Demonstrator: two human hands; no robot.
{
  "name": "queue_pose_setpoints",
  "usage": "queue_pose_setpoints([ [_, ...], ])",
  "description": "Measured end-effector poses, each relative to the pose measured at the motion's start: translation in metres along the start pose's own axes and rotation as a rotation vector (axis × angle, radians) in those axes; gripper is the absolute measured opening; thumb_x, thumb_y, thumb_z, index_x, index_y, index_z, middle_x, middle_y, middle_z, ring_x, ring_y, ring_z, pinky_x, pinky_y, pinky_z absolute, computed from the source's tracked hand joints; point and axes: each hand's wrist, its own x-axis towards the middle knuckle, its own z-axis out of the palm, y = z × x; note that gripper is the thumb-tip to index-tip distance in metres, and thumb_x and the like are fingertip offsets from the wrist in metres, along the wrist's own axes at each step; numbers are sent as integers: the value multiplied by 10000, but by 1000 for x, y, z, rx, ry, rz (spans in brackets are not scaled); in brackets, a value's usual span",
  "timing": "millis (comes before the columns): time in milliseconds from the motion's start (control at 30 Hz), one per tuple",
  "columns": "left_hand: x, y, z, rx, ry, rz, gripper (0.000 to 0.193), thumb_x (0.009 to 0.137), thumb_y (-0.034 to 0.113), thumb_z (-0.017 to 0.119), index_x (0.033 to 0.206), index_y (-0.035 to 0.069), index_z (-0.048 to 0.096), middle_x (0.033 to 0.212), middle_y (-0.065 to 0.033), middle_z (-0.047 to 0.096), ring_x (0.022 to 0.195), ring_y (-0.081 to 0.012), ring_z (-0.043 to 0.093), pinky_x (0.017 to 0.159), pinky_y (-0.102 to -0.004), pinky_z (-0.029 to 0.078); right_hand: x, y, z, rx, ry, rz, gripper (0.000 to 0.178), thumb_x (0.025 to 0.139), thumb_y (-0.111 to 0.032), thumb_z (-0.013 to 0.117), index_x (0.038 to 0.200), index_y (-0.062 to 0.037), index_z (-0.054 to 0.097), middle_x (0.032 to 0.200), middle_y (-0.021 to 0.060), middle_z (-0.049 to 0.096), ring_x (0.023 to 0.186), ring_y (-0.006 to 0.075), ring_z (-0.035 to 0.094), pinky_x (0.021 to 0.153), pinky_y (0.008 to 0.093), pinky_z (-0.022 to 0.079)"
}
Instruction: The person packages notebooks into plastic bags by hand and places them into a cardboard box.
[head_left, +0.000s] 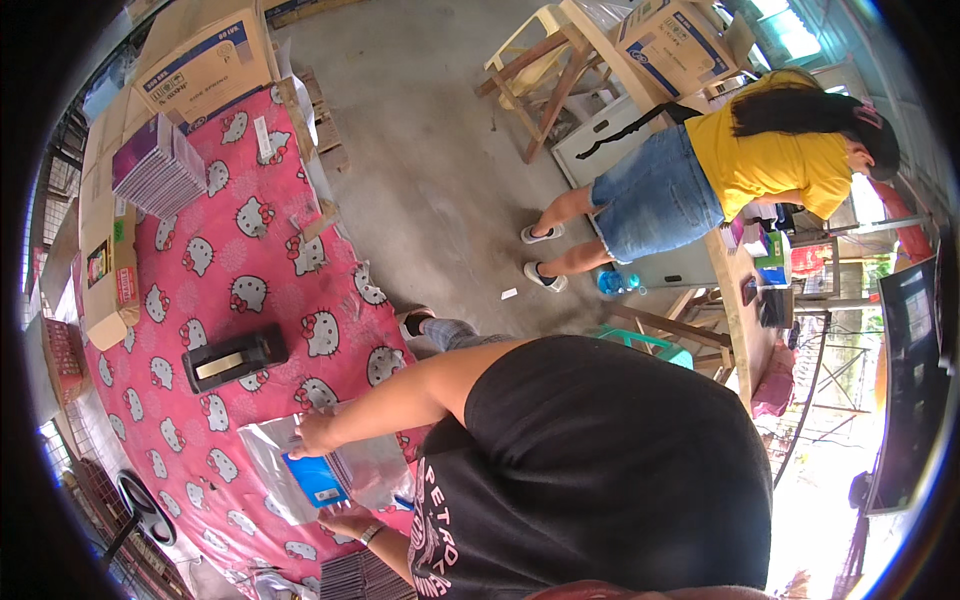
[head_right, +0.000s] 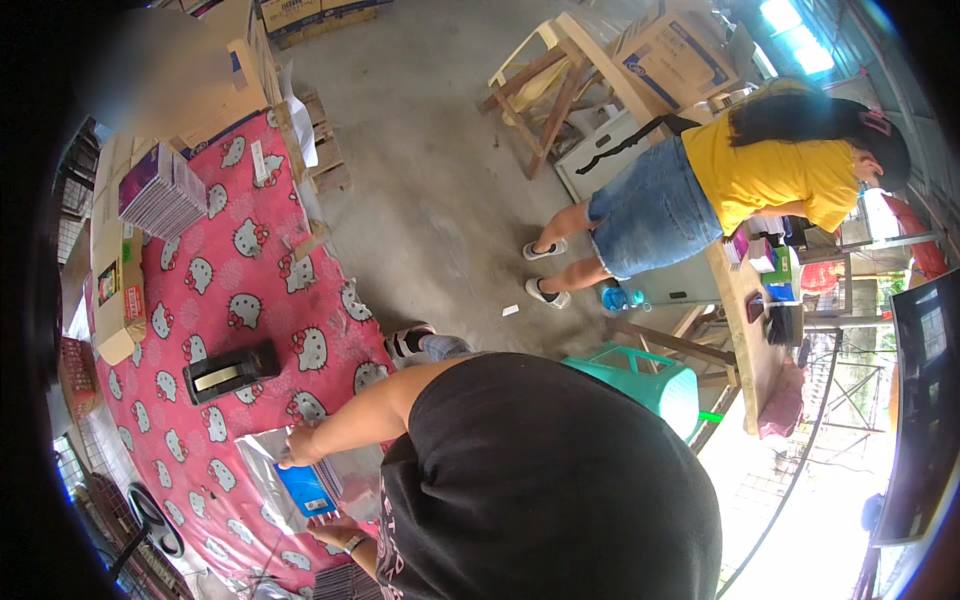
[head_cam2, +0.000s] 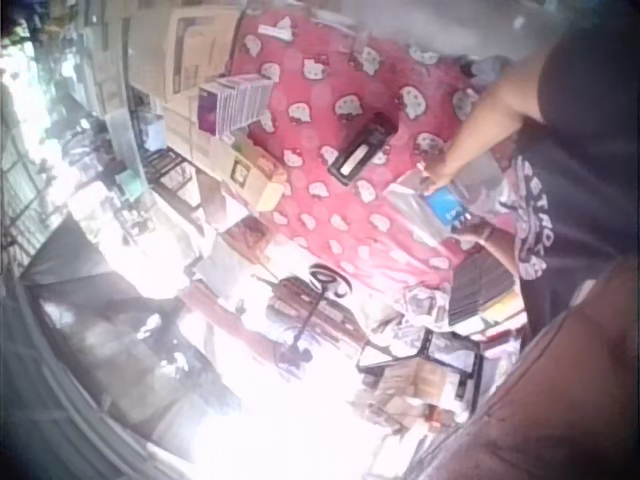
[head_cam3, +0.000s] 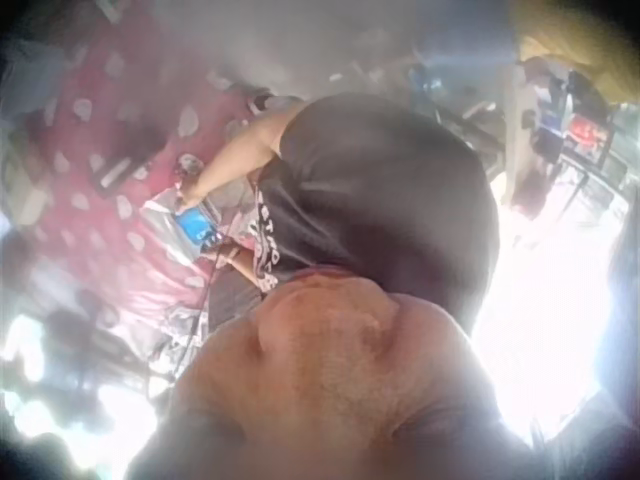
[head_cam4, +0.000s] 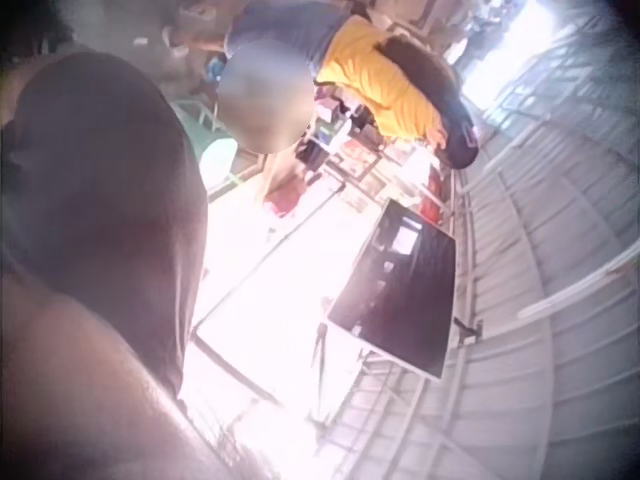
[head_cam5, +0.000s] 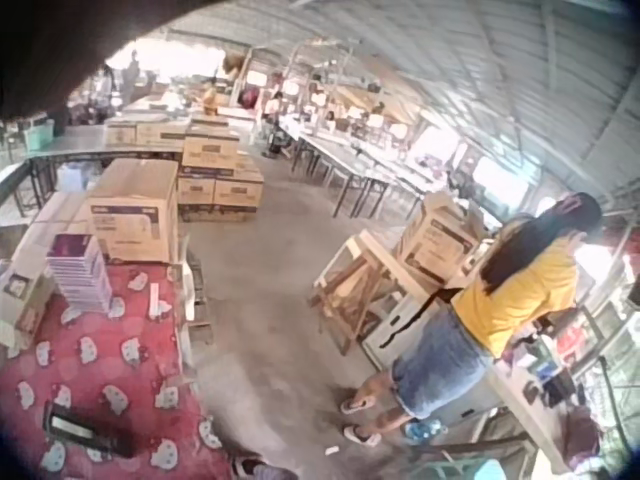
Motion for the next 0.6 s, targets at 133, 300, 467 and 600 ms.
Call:
queue_pose_setpoints([
  [133, -15, 7, 12, 19, -6, -65, 388, 851, 406, 534, 1113, 122, 497, 1229, -79, 504, 1142, -270, 460, 949, -443, 388, -2, -5, -1, -1, 27, 16, 758, 854, -658, 428, 1221, -16, 592, 1310, 277, 472, 1237, 445, 419, 1006, 607, 312],
  [300, -1, 3, 2, -35, -122, -89, 437, 905, 390, 491, 1196, 63, 495, 1243, -125, 523, 1132, -278, 502, 976, -437, 401, 26, 1, 29, -153, 58, -12, 798, 868, -688, 325, 1119, -10, 664, 1331, 364, 412, 1231, 479, 408, 1011, 591, 318],
  [467, 15, -2, 0, 29, -48, -116, 361, 920, 324, 433, 1119, 44, 545, 1102, -92, 596, 974, -230, 578, 850, -397, 476, 6, -9, 11, -277, 55, -335, 674, 919, -604, 321, 947, -61, 719, 963, 235, 663, 993, 387, 616, 893, 471, 470],
  [600, -7, 10, 37, -25, -59, -139, 219, 890, 205, 469, 1024, 44, 533, 982, -68, 591, 922, -209, 586, 790, -376, 507, 40, 28, 15, -283, 112, -443, 616, 960, -556, 256, 1010, -116, 683, 878, 197, 676, 876, 399, 645, 841, 461, 496],
])
